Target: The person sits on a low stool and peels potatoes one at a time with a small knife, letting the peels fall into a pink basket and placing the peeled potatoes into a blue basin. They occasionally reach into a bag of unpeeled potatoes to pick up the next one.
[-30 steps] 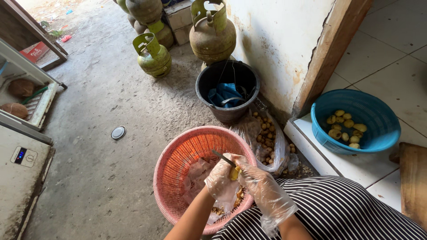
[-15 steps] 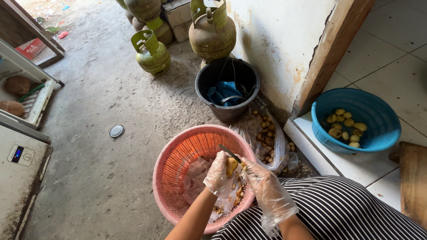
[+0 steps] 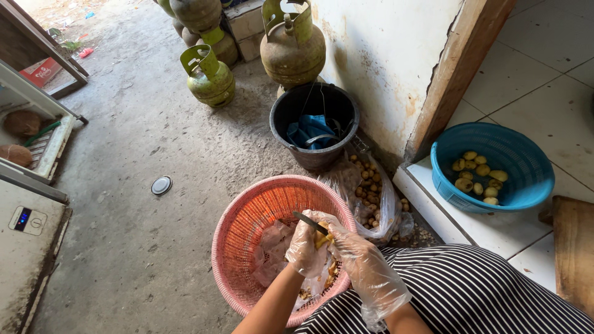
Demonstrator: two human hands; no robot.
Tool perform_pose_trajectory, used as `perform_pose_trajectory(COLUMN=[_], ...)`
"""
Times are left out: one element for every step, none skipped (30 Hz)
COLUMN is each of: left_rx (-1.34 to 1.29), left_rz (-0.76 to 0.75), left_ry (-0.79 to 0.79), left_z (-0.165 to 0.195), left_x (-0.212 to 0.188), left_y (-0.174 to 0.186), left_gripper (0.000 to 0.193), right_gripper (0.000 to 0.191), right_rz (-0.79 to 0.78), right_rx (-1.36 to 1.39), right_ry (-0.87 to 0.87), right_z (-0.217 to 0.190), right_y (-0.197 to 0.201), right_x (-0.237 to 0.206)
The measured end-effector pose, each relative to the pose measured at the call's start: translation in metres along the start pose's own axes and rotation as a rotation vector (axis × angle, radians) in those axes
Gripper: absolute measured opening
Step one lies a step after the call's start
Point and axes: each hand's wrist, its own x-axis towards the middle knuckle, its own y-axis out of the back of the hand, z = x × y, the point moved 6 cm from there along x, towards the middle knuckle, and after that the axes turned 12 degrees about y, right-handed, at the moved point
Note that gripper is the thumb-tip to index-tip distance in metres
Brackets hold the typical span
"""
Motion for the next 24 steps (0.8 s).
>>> perform_pose_trajectory(left_rx=[0.026,0.052,0.078,0.062,0.046,0.03,0.044,0.057,0.069,-0.036,-0.056,-0.066,-0.06,-0.056,-0.061,-0.084,-0.109,-0.136,-0.158,-0.176,-0.205,-0.185,-0.166,-0.147], left_rz=[0.021,0.042,0.063,0.033,0.002,-0.029,-0.092,-0.155,-0.217,-0.135,-0.075,-0.028,-0.012,0.008,0.027,0.031,0.038,0.046,0.044,0.045,0.048,0.039,0.03,0.021], left_ry=[-0.024,-0.046,-0.069,-0.068,-0.066,-0.065,-0.1,-0.135,-0.171,-0.106,-0.088,-0.076,-0.086,-0.098,-0.108,-0.127,-0.147,-0.167,-0.178,-0.186,-0.186,-0.214,-0.243,-0.272], left_z=[0.002,0.004,0.007,0.009,0.012,0.013,0.016,0.019,0.022,0.019,0.018,0.018,0.019,0.022,0.024,0.028,0.032,0.036,0.038,0.039,0.04,0.042,0.043,0.044], left_x=[0.0,0.0,0.001,0.003,0.005,0.007,0.009,0.009,0.008,0.011,0.011,0.012,0.01,0.008,0.005,0.001,-0.002,-0.006,-0.009,-0.01,-0.012,-0.013,-0.013,-0.013], left_y=[0.001,0.002,0.004,0.003,0.003,0.003,0.001,-0.003,-0.006,-0.001,0.002,0.004,0.003,0.001,0.0,-0.003,-0.005,-0.006,-0.008,-0.01,-0.01,-0.012,-0.012,-0.013], left_gripper=[0.078,0.075,0.075,0.079,0.085,0.091,0.088,0.086,0.084,0.075,0.068,0.061,0.055,0.048,0.042,0.037,0.032,0.029,0.027,0.026,0.024,0.024,0.024,0.024], right_gripper=[0.046,0.044,0.043,0.041,0.04,0.04,0.039,0.039,0.038,0.037,0.036,0.035,0.034,0.035,0.036,0.037,0.038,0.038,0.039,0.04,0.041,0.043,0.043,0.043], right_rz=[-0.005,-0.02,-0.034,-0.048,-0.05,-0.053,-0.055,-0.052,-0.049,-0.045,-0.059,-0.074,-0.089,-0.073,-0.057,-0.041,-0.044,-0.047,-0.049,-0.062,-0.076,-0.091,-0.087,-0.083], right_rx=[0.018,-0.003,-0.024,-0.045,-0.036,-0.026,-0.017,-0.025,-0.035,-0.044,-0.074,-0.103,-0.132,-0.12,-0.108,-0.097,-0.094,-0.091,-0.089,-0.145,-0.201,-0.256,-0.239,-0.222], right_ry=[0.035,0.0,-0.035,-0.069,-0.085,-0.1,-0.115,-0.107,-0.099,-0.091,-0.09,-0.09,-0.09,-0.081,-0.073,-0.064,-0.043,-0.022,-0.001,0.066,0.134,0.201,0.184,0.166], right_z=[-0.004,-0.003,-0.002,0.0,0.0,0.002,0.003,0.004,0.004,0.005,0.006,0.007,0.007,0.008,0.009,0.01,0.011,0.012,0.014,0.015,0.016,0.018,0.025,0.031], right_y=[0.001,0.0,-0.001,-0.002,-0.002,-0.002,-0.003,-0.003,-0.003,-0.002,-0.003,-0.003,-0.004,-0.004,-0.004,-0.003,-0.004,-0.006,-0.007,-0.009,-0.012,-0.015,-0.018,-0.02], right_x=[0.0,0.0,0.0,-0.001,-0.001,-0.002,-0.003,-0.003,-0.004,-0.004,-0.005,-0.006,-0.006,-0.007,-0.007,-0.007,-0.008,-0.01,-0.012,-0.012,-0.011,-0.012,-0.012,-0.012])
